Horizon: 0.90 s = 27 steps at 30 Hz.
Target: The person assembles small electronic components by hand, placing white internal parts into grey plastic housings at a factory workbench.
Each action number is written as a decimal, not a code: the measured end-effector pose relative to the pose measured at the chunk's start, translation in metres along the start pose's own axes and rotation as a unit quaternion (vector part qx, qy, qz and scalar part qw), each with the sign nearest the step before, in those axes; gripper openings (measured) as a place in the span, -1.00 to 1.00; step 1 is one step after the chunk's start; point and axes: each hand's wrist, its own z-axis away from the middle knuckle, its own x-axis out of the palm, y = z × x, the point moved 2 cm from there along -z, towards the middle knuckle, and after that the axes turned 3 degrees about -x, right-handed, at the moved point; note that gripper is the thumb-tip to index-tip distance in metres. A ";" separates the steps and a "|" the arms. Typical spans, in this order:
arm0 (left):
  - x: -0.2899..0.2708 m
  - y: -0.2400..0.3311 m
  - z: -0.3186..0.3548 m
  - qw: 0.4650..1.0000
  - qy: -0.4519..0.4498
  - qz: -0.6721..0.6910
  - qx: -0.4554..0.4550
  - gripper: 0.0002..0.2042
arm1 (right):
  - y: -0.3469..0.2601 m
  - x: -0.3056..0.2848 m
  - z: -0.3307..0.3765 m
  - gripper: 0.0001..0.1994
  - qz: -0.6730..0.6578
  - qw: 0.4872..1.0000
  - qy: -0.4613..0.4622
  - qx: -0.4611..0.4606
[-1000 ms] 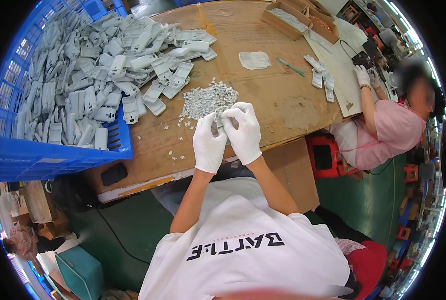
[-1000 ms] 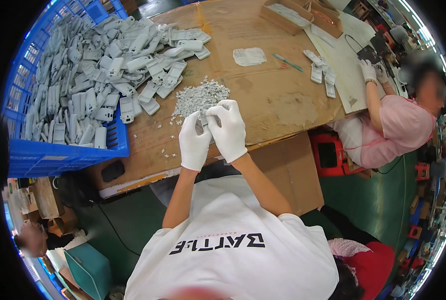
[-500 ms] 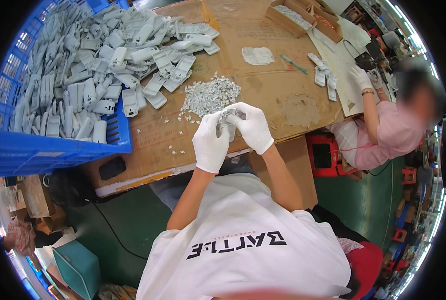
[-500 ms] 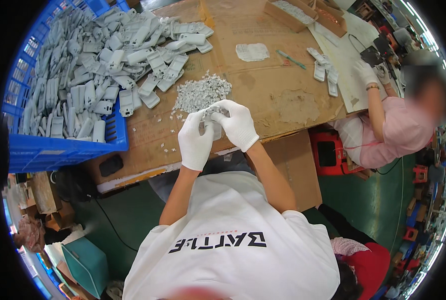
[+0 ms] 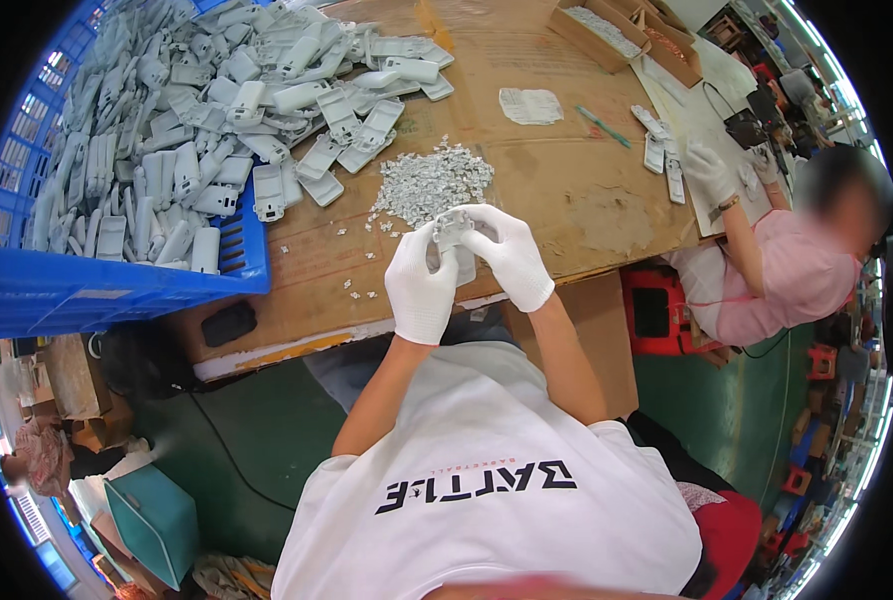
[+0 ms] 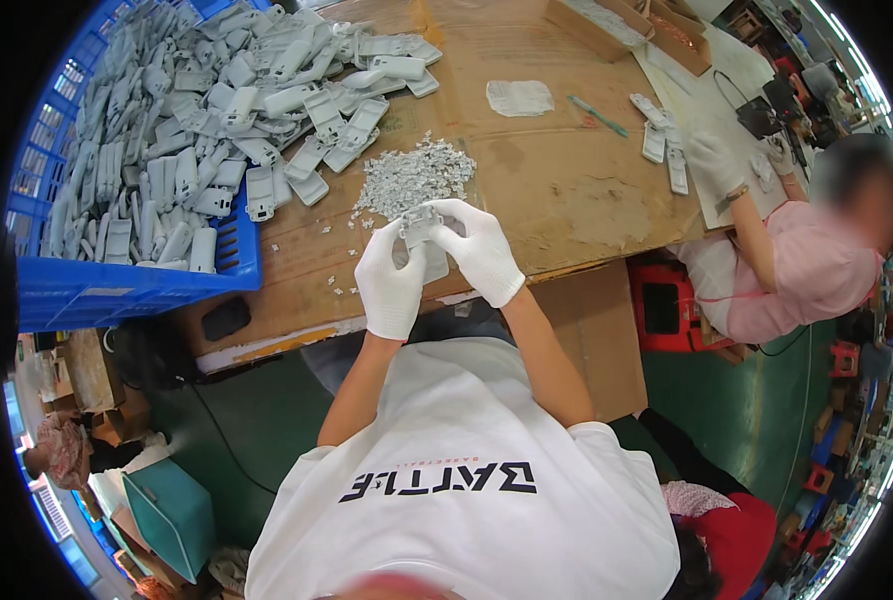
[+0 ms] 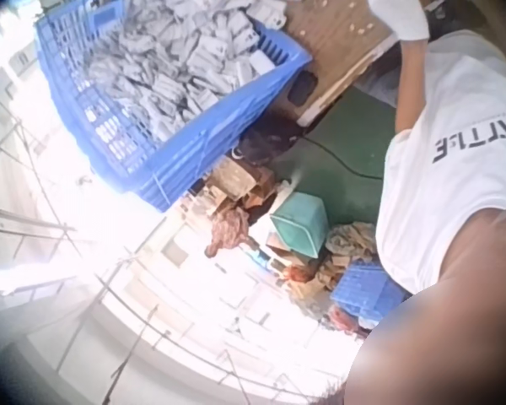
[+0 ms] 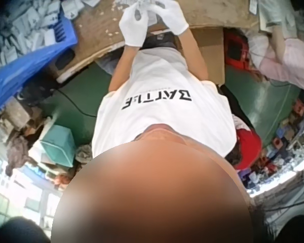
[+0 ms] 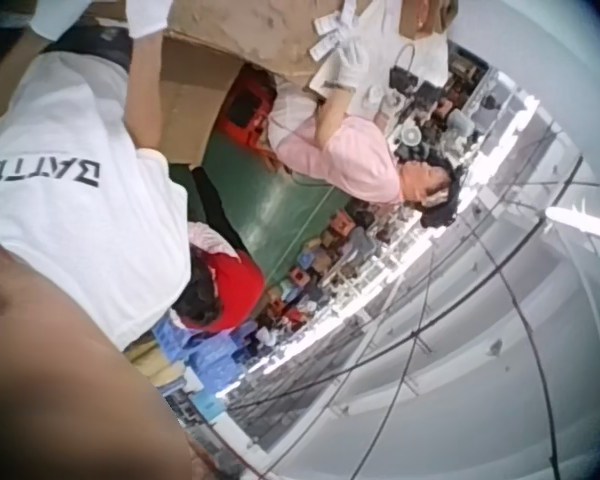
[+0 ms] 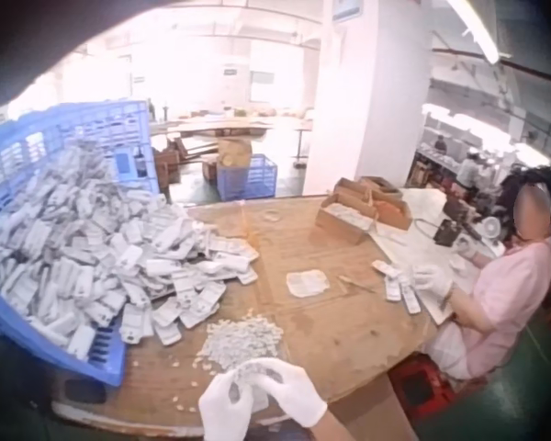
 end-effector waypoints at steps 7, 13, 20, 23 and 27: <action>0.001 0.003 0.004 1.000 0.006 0.009 -0.001 -0.73 | 0.009 0.005 0.001 -0.80 0.009 0.999 0.035 -0.002; -0.002 -0.006 -0.004 0.998 -0.027 0.017 -0.046 -0.78 | 0.001 0.019 0.012 -0.84 0.198 0.964 0.120 -0.132; -0.008 -0.007 -0.013 0.991 -0.099 0.075 -0.046 -0.78 | 0.001 0.020 0.014 -0.81 0.231 0.940 0.153 -0.199; -0.008 0.000 -0.013 0.992 -0.115 0.057 0.014 -0.76 | 0.010 0.014 0.012 -0.83 0.122 0.973 0.149 -0.130; 0.000 -0.001 -0.006 0.998 -0.037 -0.031 0.030 -0.74 | 0.021 0.015 0.007 -0.80 -0.114 0.989 0.089 -0.013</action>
